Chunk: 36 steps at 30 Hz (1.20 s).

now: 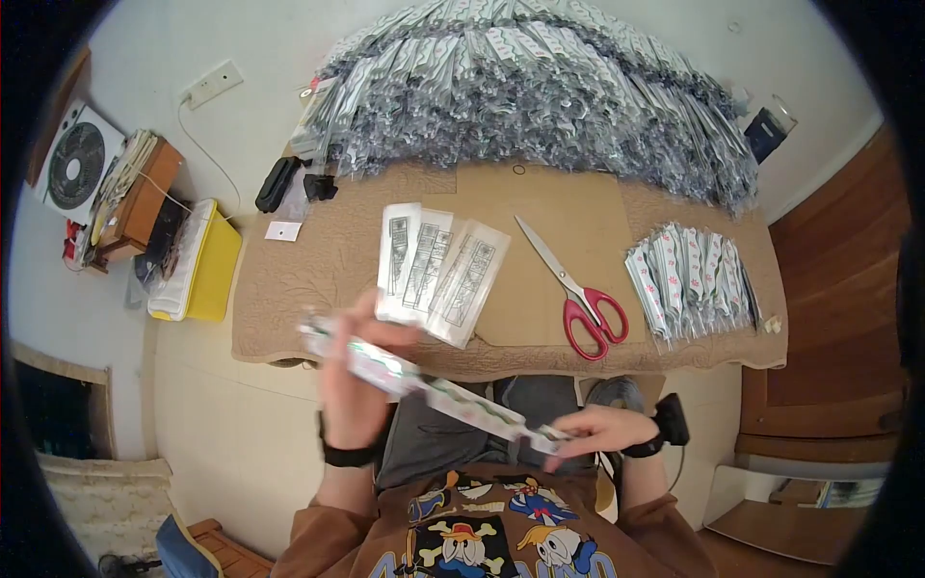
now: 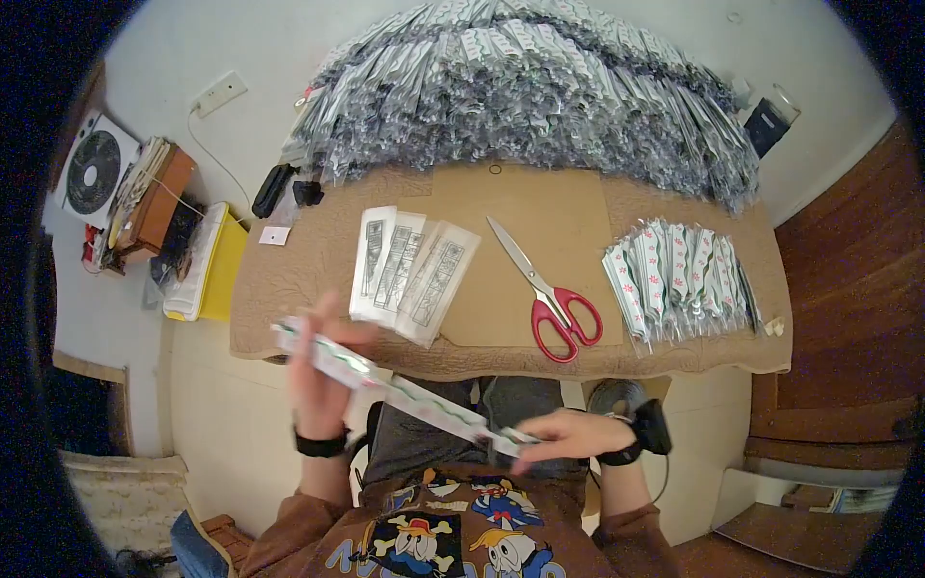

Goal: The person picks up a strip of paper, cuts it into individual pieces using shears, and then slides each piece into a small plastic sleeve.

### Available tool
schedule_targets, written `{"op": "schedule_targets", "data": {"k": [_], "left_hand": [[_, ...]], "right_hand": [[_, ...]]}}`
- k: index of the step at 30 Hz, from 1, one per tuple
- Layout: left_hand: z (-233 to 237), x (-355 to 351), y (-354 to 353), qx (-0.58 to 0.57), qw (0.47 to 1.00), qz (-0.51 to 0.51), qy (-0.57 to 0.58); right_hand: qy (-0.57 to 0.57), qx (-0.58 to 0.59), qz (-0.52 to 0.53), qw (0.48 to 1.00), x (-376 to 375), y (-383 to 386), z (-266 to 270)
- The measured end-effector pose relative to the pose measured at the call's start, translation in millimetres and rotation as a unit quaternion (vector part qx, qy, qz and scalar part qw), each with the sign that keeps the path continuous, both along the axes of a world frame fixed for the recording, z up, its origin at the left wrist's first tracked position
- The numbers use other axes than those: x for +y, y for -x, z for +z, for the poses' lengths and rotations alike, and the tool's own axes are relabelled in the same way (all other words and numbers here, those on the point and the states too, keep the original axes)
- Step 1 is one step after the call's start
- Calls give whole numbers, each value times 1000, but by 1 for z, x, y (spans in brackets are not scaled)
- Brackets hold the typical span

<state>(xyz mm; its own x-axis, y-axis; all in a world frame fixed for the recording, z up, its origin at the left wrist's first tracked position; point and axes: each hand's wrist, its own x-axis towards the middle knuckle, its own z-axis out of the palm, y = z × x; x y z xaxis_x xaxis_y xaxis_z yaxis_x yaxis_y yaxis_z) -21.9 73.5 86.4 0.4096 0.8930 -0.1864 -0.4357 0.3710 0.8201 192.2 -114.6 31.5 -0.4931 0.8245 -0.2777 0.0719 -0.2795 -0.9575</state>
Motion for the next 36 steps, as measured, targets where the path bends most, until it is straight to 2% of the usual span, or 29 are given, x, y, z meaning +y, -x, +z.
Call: {"op": "schedule_targets", "data": {"k": [2, 4, 6, 7, 8, 9, 10, 11, 12, 13, 16, 17, 18, 19, 20, 21, 22, 23, 24, 25, 27, 28, 29, 31, 32, 33, 34, 35, 36], "left_hand": [[-14, 36, 37, -292, 951, -96, 11], [-31, 35, 33, -283, 954, -96, 28], [-40, 26, 26, -266, 957, -98, 60], [-40, 11, 13, -237, 964, -92, 83], [-36, -9, -7, -207, 969, -85, 104], [-23, -32, -28, -156, 979, -26, 127], [-10, -46, -40, -104, 983, 33, 149], [-17, -48, -36, -105, 983, 34, 146], [-31, -52, -31, -17, 995, -94, 4], [-38, -52, -28, 75, 963, -218, -137], [-47, -33, -15, 158, 955, -199, -151], [-94, 1, 15, 296, 879, -108, -359], [-138, 38, 51, 410, 734, -9, -541], [-59, 43, 66, 488, 777, 30, -397], [-70, 96, 114, 558, 740, 89, -364], [-62, 136, 191, 557, 740, 87, -366], [-30, 191, 250, 701, 494, 230, -459], [7, 227, 314, 662, 543, 272, -439], [15, 287, 457, 536, 700, 301, -364], [33, 269, 413, 537, 700, 297, -367], [58, 276, 676, 674, 504, 427, -332], [74, 263, 627, 722, 389, 482, -308], [68, 259, 619, 722, 388, 481, -311], [39, 252, 611, 492, 728, 427, -215], [26, 168, 480, 493, 727, 427, -215], [37, 178, 410, 498, 763, 387, -141], [37, 143, 341, 505, 800, 289, -149], [-25, 166, 363, 402, 841, 233, -277], [-20, 123, 280, 340, 891, 182, -238]], "right_hand": [[-6, 23, -4, 1000, -16, -21, 10], [-13, 49, -11, 999, -18, -21, 18], [-135, 263, -66, 953, -5, -7, 25], [-194, 363, -91, 907, 3, 0, 28], [-117, 302, -122, 938, 11, 4, 33], [-38, 238, -151, 959, 20, 11, 36], [33, 201, -184, 962, 33, 25, 35], [104, 161, -216, 957, 45, 37, 32], [102, 160, -214, 958, 52, 42, 28], [114, 149, -196, 963, 56, 47, 21], [139, 128, -162, 969, 57, 52, 11], [14, 76, -176, 981, 54, 50, 12], [-112, 23, -187, 976, 51, 47, 12], [-236, -31, -195, 952, 47, 42, 14], [-235, -31, -197, 951, 42, 33, 17], [-204, -41, -238, 949, 35, 18, 23], [-170, -50, -280, 944, 28, 5, 29], [-150, -79, -355, 920, 20, -5, 34], [-128, -106, -427, 889, 15, -13, 37], [-125, -104, -431, 887, 16, -17, 35], [-254, -356, -429, 790, 21, -27, 31], [-311, -471, -413, 715, 23, -29, 30], [-310, -469, -417, 714, 27, -28, 29], [-332, -532, -398, 670, 36, -20, 30], [-343, -562, -386, 646, 39, -17, 31], [-344, -561, -385, 647, 40, -18, 32], [-292, -549, -387, 681, 41, -18, 35], [-241, -534, -387, 712, 42, -19, 38], [-189, -517, -386, 740, 43, -19, 39]]}}
